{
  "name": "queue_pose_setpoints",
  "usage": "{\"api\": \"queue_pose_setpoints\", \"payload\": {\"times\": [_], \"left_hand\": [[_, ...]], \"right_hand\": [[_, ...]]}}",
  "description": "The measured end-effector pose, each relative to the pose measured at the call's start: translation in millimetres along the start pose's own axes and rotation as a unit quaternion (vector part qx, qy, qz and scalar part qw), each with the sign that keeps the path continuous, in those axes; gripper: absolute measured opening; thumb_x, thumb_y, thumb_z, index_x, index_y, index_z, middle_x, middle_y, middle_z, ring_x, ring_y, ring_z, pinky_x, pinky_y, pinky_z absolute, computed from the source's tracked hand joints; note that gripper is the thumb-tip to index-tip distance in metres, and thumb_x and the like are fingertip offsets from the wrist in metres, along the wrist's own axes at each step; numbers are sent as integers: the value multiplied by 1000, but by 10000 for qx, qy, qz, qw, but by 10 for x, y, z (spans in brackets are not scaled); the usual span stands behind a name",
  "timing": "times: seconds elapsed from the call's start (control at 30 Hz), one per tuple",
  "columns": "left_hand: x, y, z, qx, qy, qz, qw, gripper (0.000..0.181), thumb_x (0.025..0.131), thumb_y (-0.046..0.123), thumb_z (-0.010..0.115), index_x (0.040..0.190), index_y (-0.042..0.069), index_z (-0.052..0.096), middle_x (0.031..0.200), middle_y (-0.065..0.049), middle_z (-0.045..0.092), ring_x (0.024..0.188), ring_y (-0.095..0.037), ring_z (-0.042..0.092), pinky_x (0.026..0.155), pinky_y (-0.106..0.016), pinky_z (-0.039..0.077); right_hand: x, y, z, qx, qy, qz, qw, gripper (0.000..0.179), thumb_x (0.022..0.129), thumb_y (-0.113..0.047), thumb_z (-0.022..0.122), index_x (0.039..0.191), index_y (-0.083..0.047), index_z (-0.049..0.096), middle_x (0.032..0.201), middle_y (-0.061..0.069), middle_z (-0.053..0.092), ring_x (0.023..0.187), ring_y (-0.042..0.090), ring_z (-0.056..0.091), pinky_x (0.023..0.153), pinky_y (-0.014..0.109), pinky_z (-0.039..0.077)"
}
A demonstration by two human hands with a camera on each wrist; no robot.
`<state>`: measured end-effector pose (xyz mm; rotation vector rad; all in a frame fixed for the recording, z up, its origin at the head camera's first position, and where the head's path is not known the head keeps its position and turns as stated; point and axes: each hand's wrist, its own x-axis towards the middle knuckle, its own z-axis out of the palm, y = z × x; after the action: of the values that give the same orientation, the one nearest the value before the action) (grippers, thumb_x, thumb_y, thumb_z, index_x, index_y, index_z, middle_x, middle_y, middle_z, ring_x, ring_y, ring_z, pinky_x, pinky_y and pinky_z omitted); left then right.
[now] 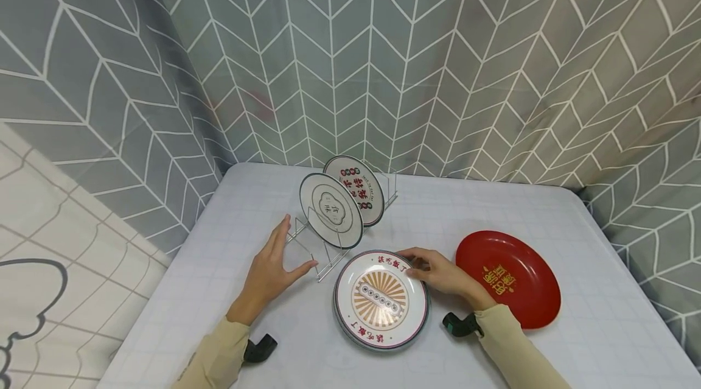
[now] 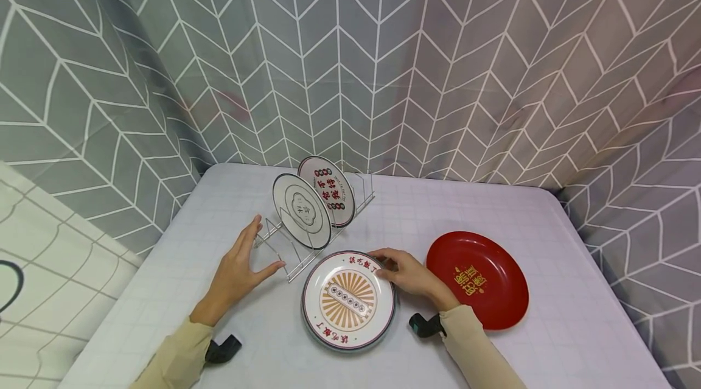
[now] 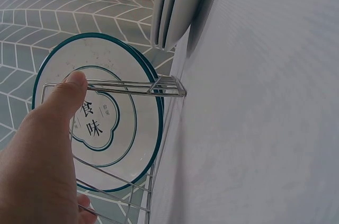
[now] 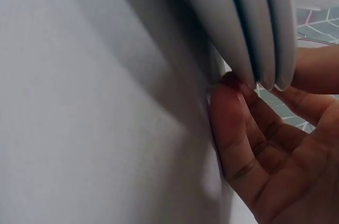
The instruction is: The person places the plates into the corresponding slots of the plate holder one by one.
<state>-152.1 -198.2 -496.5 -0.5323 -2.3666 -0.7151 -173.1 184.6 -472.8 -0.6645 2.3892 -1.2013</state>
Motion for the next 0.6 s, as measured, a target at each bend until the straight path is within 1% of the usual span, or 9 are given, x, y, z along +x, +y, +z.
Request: {"api": "queue_pose_setpoints", "payload": {"times": [0.1,0.2,0.3,0.37,0.47,0.57,0.6], "left_hand": [[3,4,3,-15,19,28,10000,114,67,49,87,150,-4,31,150,-21,43,127,-37,54,94,-48,53],[6,11,4,-30,20,46,10000,113,67,49,86,150,-5,31,149,-22,44,127,-37,55,93,-48,53],[5,18,1,-40,-27,6,10000,114,67,48,87,150,-4,31,150,-21,43,127,-37,55,92,-47,54],[6,19,0,-33,-35,5,10000,114,66,48,87,150,-4,30,150,-21,43,127,-37,55,91,-47,55],[5,13,1,-8,-18,15,10000,114,66,47,88,151,-4,30,150,-21,43,127,-37,55,91,-47,55],[2,4,0,7,29,62,10000,114,65,46,88,150,-5,31,149,-22,44,126,-37,55,90,-47,55],[2,2,-2,8,38,69,10000,114,65,45,88,150,-5,31,149,-22,44,126,-37,55,90,-47,55]], "right_hand": [[-9,7,-31,-45,65,-40,10000,39,95,-14,63,133,-5,58,123,10,64,101,21,53,89,26,49],[-24,-1,-77,33,245,0,9997,38,95,-13,62,132,-5,59,120,10,65,100,22,54,85,23,49],[-44,-25,-142,195,515,173,9983,39,95,-14,63,132,-5,59,118,12,66,98,23,56,79,22,51],[-59,-40,-198,274,659,299,9970,40,95,-15,63,134,-5,58,119,13,66,100,25,58,80,22,54],[-81,-56,-287,486,682,470,9954,43,95,-17,63,136,-6,55,119,16,65,98,26,61,76,26,58],[-102,-62,-364,761,480,621,9940,44,96,-18,62,139,-9,53,113,16,66,86,24,62,65,28,57],[-109,-70,-383,851,396,659,9934,45,96,-19,62,139,-10,52,110,16,66,80,22,61,59,27,55]]}}
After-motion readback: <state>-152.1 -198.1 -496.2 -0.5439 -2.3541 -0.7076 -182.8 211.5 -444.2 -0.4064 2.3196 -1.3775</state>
